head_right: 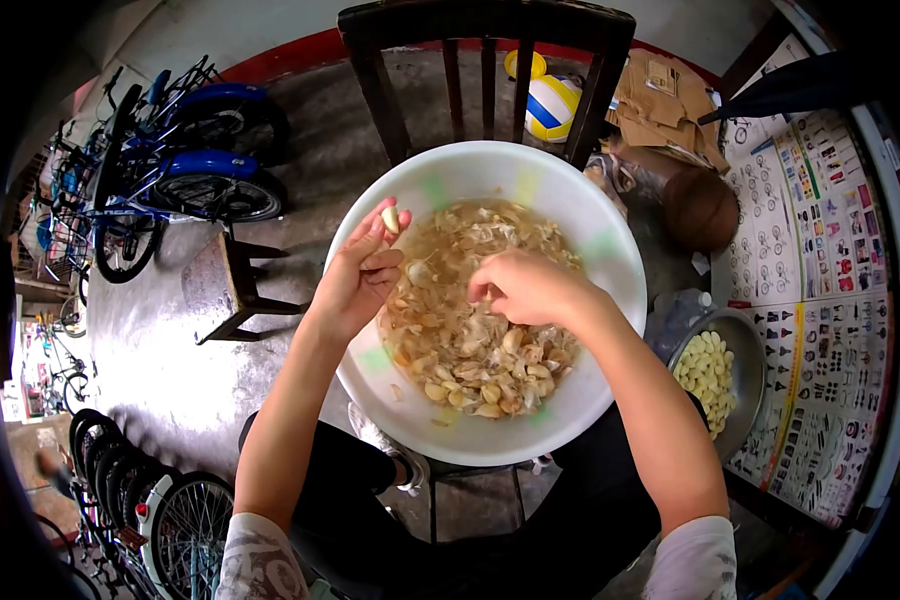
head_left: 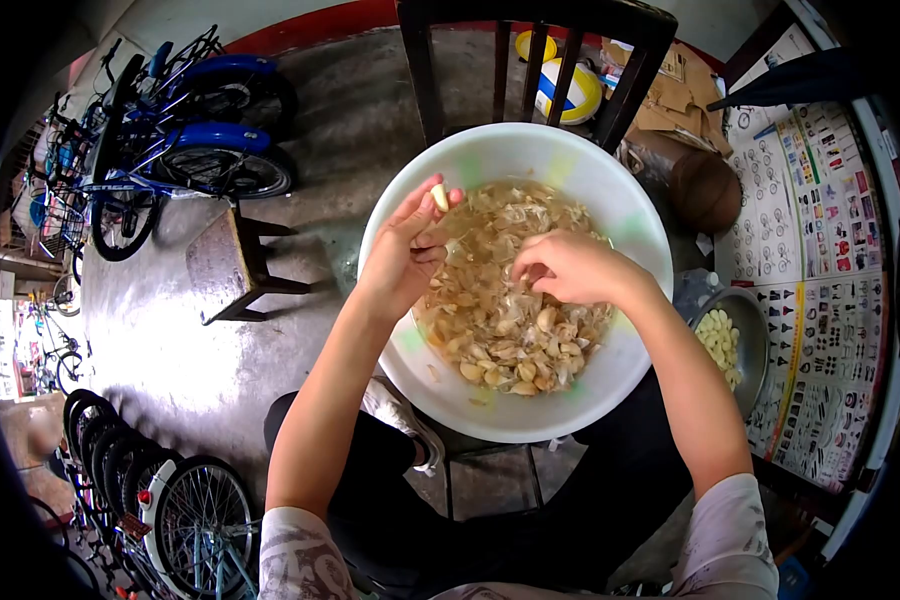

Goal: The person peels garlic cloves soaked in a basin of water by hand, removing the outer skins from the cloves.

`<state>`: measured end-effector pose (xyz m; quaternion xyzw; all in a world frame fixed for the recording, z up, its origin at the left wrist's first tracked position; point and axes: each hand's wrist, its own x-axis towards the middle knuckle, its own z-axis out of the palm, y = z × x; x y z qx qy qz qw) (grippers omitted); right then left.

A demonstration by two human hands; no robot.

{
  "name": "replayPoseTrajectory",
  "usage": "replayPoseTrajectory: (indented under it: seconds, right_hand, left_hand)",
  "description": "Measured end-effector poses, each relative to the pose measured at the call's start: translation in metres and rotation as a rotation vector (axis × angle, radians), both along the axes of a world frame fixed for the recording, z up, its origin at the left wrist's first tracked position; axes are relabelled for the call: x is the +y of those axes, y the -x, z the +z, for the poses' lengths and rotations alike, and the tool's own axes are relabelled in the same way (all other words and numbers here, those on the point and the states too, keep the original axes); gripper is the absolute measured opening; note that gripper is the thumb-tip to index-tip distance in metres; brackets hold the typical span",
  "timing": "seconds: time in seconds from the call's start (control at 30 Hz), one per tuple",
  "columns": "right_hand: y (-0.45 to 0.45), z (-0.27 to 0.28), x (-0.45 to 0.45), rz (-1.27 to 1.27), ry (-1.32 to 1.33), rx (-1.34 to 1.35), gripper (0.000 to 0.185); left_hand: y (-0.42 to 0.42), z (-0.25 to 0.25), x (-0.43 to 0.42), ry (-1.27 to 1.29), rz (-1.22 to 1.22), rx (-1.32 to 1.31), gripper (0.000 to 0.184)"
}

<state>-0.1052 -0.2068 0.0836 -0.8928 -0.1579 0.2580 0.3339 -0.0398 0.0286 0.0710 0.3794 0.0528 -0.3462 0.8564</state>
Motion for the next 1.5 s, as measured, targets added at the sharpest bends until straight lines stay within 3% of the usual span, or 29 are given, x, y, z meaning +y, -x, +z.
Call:
replayPoseTrajectory:
  seconds: [0.13, 0.2, 0.33, 0.4, 0.5, 0.53, 0.7, 0.77, 0.8, 0.97, 1.03, 1.27, 1.33, 1.5]
  right_hand:
    - [-0.006, -0.032, -0.004, -0.070, 0.212, -0.267, 0.021]
    - [-0.018, -0.027, 0.002, -0.362, -0.036, 0.023, 0.023]
    - [-0.020, -0.048, 0.009, -0.420, -0.002, 0.104, 0.030]
    - [-0.013, -0.063, 0.011, -0.342, 0.290, -0.094, 0.034]
    - [0.001, -0.048, 0.015, -0.353, 0.463, -0.143, 0.028]
    - [-0.002, -0.057, 0.016, -0.268, 0.662, -0.255, 0.026]
    - [-0.008, -0.031, 0.027, -0.317, 0.486, -0.474, 0.022]
    - [-0.018, -0.052, 0.030, -0.335, 0.076, -0.296, 0.024]
    - [-0.020, -0.057, 0.032, -0.234, 0.073, -0.351, 0.027]
    - [-0.016, -0.094, 0.048, -0.210, 0.255, -0.408, 0.021]
    - [-0.016, -0.095, 0.052, -0.062, 0.358, -0.398, 0.018]
    - [-0.015, -0.069, 0.048, -0.118, 0.236, -0.294, 0.020]
    - [-0.007, -0.088, 0.050, -0.080, 0.281, -0.435, 0.022]
    - [-0.004, -0.087, 0.063, -0.104, 0.388, -0.377, 0.025]
  left_hand:
    - [-0.002, -0.005, 0.000, 0.024, -0.042, 0.084, 0.035]
    - [-0.002, -0.006, -0.002, 0.021, -0.027, 0.107, 0.033]
    - [-0.004, -0.015, 0.000, 0.131, -0.033, 0.243, 0.024]
    - [-0.005, -0.012, 0.002, 0.165, -0.007, 0.276, 0.019]
    - [-0.007, -0.004, 0.007, 0.231, 0.028, 0.305, 0.016]
    - [-0.010, -0.002, 0.010, 0.263, 0.034, 0.298, 0.016]
    - [-0.014, 0.010, 0.014, 0.179, 0.047, 0.199, 0.017]
    - [-0.012, 0.015, 0.012, 0.101, 0.067, 0.139, 0.016]
    - [-0.012, 0.017, 0.012, 0.101, 0.066, 0.139, 0.016]
    - [-0.010, 0.020, 0.011, -0.127, -0.032, -0.090, 0.021]
    - [-0.010, 0.017, 0.012, -0.166, -0.055, -0.132, 0.020]
    - [-0.011, 0.017, 0.016, -0.329, -0.100, -0.171, 0.026]
    - [-0.010, 0.018, 0.014, -0.400, -0.102, -0.180, 0.028]
    - [-0.010, 0.014, 0.010, -0.554, -0.116, -0.209, 0.031]
